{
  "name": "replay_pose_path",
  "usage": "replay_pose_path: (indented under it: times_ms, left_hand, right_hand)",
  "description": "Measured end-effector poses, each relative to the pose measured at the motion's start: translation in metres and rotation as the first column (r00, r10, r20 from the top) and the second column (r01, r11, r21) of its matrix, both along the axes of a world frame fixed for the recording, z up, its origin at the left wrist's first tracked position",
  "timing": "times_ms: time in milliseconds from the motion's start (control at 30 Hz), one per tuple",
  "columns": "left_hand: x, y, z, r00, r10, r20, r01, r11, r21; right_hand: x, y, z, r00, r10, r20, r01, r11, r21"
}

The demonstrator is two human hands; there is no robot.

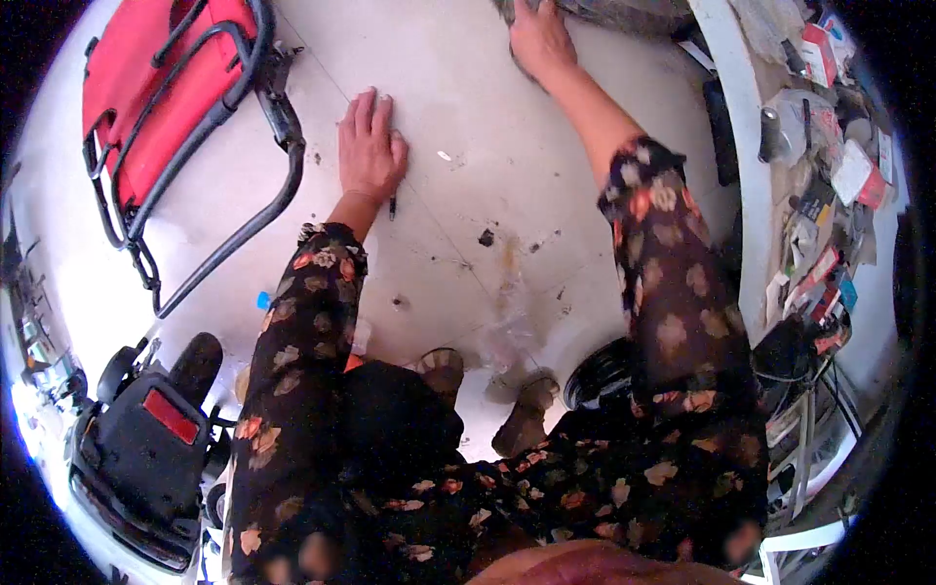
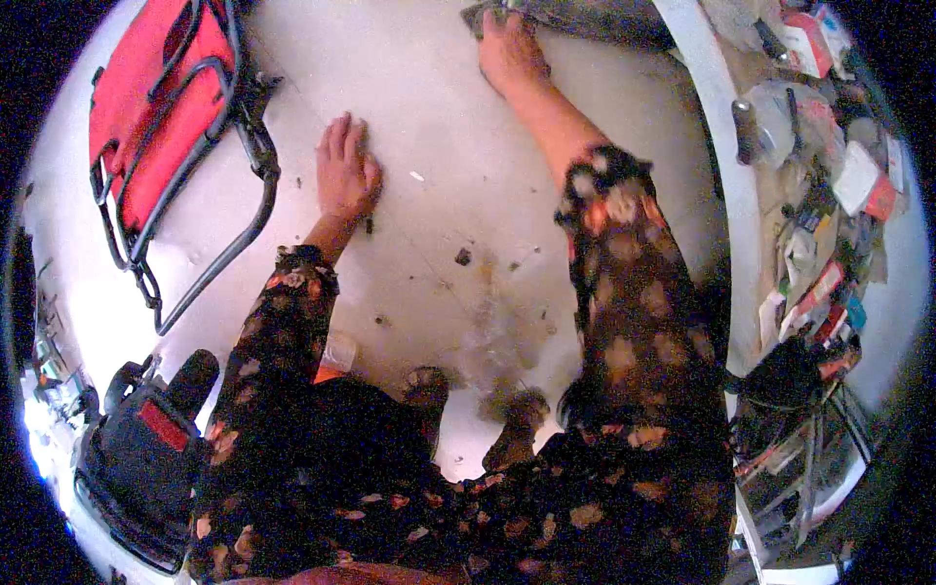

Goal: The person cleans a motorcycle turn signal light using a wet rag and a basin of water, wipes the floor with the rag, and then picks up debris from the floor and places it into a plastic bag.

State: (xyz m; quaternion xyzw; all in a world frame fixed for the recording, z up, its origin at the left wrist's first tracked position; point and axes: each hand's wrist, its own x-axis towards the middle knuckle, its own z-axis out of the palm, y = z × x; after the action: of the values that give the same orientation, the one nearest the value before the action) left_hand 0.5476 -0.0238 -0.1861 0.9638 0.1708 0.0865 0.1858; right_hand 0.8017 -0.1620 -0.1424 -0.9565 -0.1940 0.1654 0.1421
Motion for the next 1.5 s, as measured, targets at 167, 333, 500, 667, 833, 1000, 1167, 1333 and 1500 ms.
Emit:
replay_pose_path:
  times_ms: [167,333,500,667,833,1000,1167,1333,1500]
  left_hand:
    - [-0.001,0.004,-0.005,1.000,-0.014,0.010,0.014,1.000,-0.012]
    - [0.002,0.006,-0.004,1.000,-0.010,0.013,0.010,1.000,-0.018]
    - [-0.001,0.004,-0.004,1.000,-0.009,-0.007,0.009,1.000,-0.018]
    - [0.000,0.003,0.000,1.000,-0.018,-0.005,0.018,1.000,-0.021]
    - [-0.002,-0.002,-0.001,1.000,-0.020,-0.016,0.019,1.000,-0.015]
    - [-0.001,0.005,0.002,1.000,-0.027,-0.001,0.027,0.999,-0.024]
    - [0.004,0.008,0.001,1.000,-0.018,0.010,0.018,1.000,-0.008]
    - [0.001,0.003,0.002,0.999,-0.010,-0.031,0.011,1.000,0.003]
    - [0.003,0.004,0.000,1.000,-0.017,-0.026,0.017,1.000,0.002]
  right_hand:
    - [-0.021,-0.030,-0.037,0.946,0.205,0.252,-0.211,0.977,-0.004]
    - [-0.049,-0.067,-0.021,0.942,0.311,0.123,-0.299,0.948,-0.105]
    - [0.001,0.002,-0.029,0.965,0.186,0.185,-0.183,0.983,-0.031]
    - [-0.035,-0.053,-0.017,0.955,0.281,0.091,-0.272,0.957,-0.099]
    - [0.004,-0.016,-0.018,0.960,0.272,0.071,-0.262,0.956,-0.133]
    - [-0.021,-0.021,-0.001,0.958,0.284,0.029,-0.277,0.950,-0.147]
    - [-0.045,-0.048,-0.013,0.906,0.423,0.002,-0.404,0.867,-0.291]
    - [0.011,0.005,-0.032,0.913,0.294,0.284,-0.273,0.956,-0.111]
    - [-0.053,-0.047,-0.003,0.944,0.329,-0.006,-0.325,0.930,-0.171]
